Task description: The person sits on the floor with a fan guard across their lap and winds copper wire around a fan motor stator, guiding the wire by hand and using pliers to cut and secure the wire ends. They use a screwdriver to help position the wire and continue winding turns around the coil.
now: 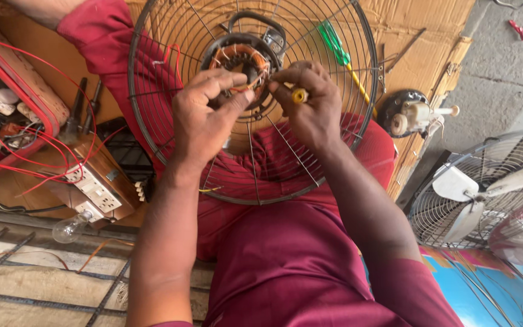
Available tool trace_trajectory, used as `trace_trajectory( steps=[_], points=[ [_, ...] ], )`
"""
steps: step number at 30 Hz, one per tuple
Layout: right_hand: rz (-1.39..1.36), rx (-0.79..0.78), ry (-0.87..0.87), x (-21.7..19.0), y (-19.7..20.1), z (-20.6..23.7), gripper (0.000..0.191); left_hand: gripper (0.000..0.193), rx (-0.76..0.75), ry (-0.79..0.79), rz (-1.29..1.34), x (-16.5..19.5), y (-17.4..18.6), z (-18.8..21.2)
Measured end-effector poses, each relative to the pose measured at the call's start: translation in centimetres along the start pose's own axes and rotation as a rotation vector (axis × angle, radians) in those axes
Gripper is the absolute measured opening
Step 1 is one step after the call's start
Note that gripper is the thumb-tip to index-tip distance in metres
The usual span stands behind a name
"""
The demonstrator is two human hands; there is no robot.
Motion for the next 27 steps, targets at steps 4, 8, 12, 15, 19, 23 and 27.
trace_trajectory(
  steps=[4, 8, 12, 15, 19, 23, 27],
  points=[
    [-0.572, 0.111, -0.544, 3.8, 0.1, 1.4, 0.015, 0.021, 0.039, -0.101, -0.044, 0.3, 0.1, -0.1],
    [-0.623, 0.058, -0.589, 3.8, 0.5, 1.8, 0.014, 0.022, 0.024, -0.02, -0.008, -0.3, -0.2, -0.2],
    [-0.492, 0.008, -0.534, 2.8, 1.4, 1.6, 0.016, 0.022, 0.036, -0.031, 0.002, -0.2, -0.3, -0.5],
    [-0.601, 0.042, -0.567, 1.8, 2.6, 1.5, 0.016, 0.022, 0.053, -0.037, -0.017, -0.2, -0.4, -0.8],
    [-0.606, 0.179, -0.407, -0.5, 5.2, 0.6, 0.02, 0.022, 0.067, -0.05, 0.0, -0.4, -0.6, -0.8],
    [-0.236, 0.097, -0.461, -0.3, 3.9, -1.3, 0.023, 0.02, 0.044, -0.002, 0.136, -0.7, -1.2, -0.9],
    [0.13, -0.093, 0.041, -3.5, 1.6, -4.2, 0.017, 0.018, 0.028, 0.015, 0.193, -0.4, -1.5, -1.3]
  ],
)
Point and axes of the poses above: each hand's wrist, its own z-axis away from the middle knuckle, its own y-axis out of the back of the hand, x = y × z, the point moved 7 cm from there along -z, towards the middle knuckle, and after that the axes turned 14 degrees about -z, right-handed, at the moved point
